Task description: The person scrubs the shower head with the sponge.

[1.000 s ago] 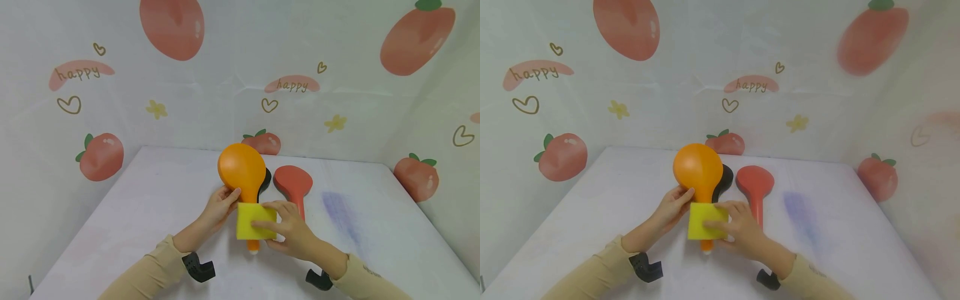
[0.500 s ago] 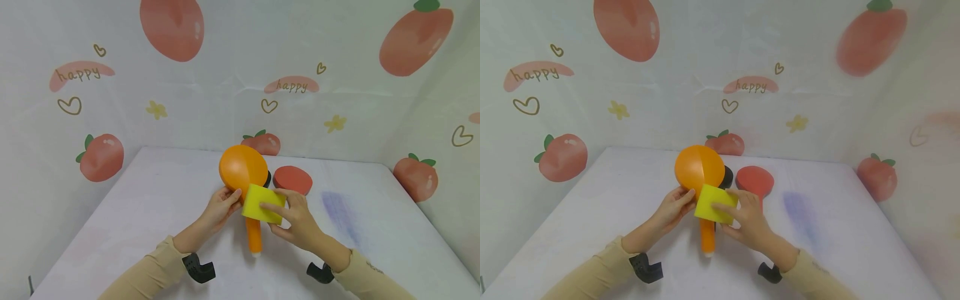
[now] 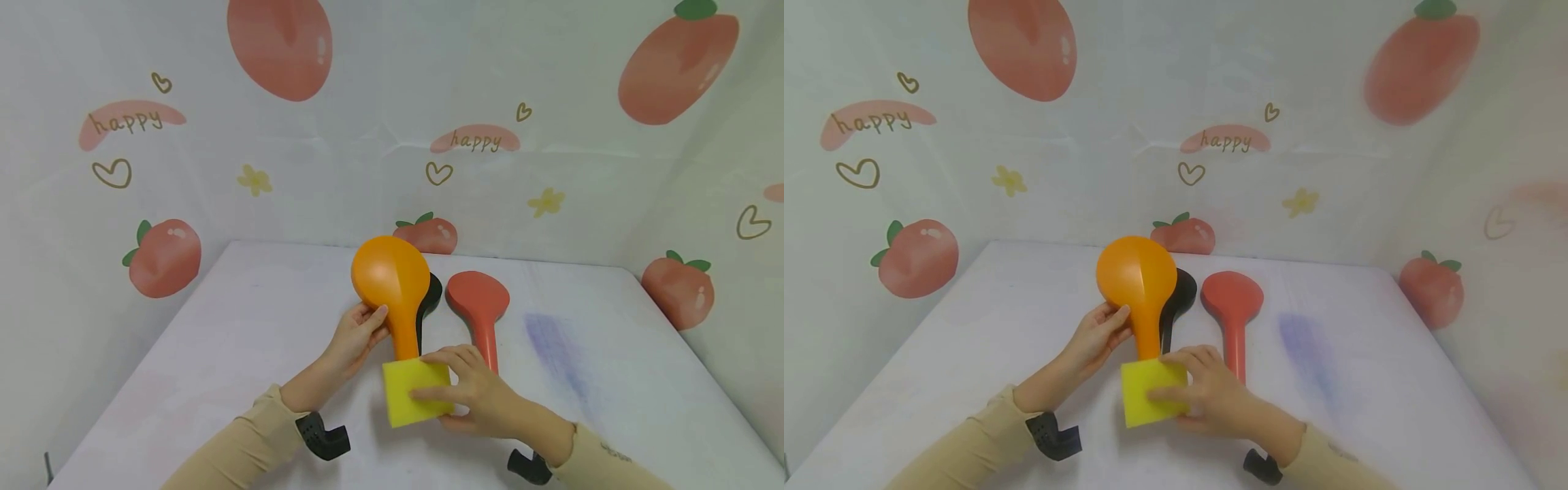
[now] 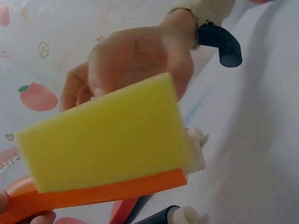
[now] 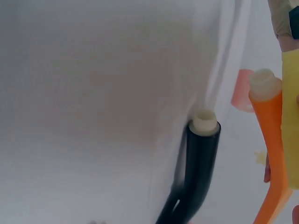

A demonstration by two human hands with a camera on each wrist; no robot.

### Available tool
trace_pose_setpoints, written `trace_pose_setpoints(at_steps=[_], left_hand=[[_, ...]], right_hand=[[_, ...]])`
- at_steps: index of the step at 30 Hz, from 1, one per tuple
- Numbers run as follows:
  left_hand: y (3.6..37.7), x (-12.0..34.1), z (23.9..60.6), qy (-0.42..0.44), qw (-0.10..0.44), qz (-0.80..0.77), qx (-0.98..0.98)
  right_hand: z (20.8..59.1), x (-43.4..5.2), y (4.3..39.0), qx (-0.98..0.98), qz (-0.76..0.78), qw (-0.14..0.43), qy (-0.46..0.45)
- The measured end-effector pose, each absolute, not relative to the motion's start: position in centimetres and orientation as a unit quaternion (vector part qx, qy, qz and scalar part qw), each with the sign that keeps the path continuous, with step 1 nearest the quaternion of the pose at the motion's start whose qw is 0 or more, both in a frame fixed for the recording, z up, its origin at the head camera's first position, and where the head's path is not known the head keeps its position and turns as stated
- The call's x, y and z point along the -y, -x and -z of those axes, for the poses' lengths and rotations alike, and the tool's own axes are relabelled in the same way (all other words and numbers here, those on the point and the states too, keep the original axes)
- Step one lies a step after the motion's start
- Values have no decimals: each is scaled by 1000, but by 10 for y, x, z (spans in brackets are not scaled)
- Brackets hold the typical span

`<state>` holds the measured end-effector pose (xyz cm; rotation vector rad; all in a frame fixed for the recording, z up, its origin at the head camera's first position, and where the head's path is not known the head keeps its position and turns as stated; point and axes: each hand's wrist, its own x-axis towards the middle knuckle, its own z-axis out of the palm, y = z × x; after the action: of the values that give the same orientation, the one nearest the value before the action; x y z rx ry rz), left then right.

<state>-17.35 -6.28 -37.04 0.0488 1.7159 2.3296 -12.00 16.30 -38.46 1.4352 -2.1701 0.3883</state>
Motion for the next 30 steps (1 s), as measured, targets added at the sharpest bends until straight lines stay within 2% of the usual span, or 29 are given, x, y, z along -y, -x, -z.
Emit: trace_pose_setpoints(at_steps=[7, 11, 17, 22, 30], left_hand=[[173, 62, 371, -14, 138, -799, -586], [173, 61, 372, -12, 138, -798, -586], [175, 63, 371, 1, 121, -800, -587], [176, 64, 371, 2, 118, -802, -586], [175, 63, 371, -17, 142, -797, -586]], right_hand=[[379, -165, 135, 818, -193, 295, -454], [380, -164, 136, 828, -207, 290, -433], [385, -163, 124, 820, -161, 236, -495], [385, -165, 120, 804, -138, 226, -532], [376, -169, 138, 822, -183, 303, -446]])
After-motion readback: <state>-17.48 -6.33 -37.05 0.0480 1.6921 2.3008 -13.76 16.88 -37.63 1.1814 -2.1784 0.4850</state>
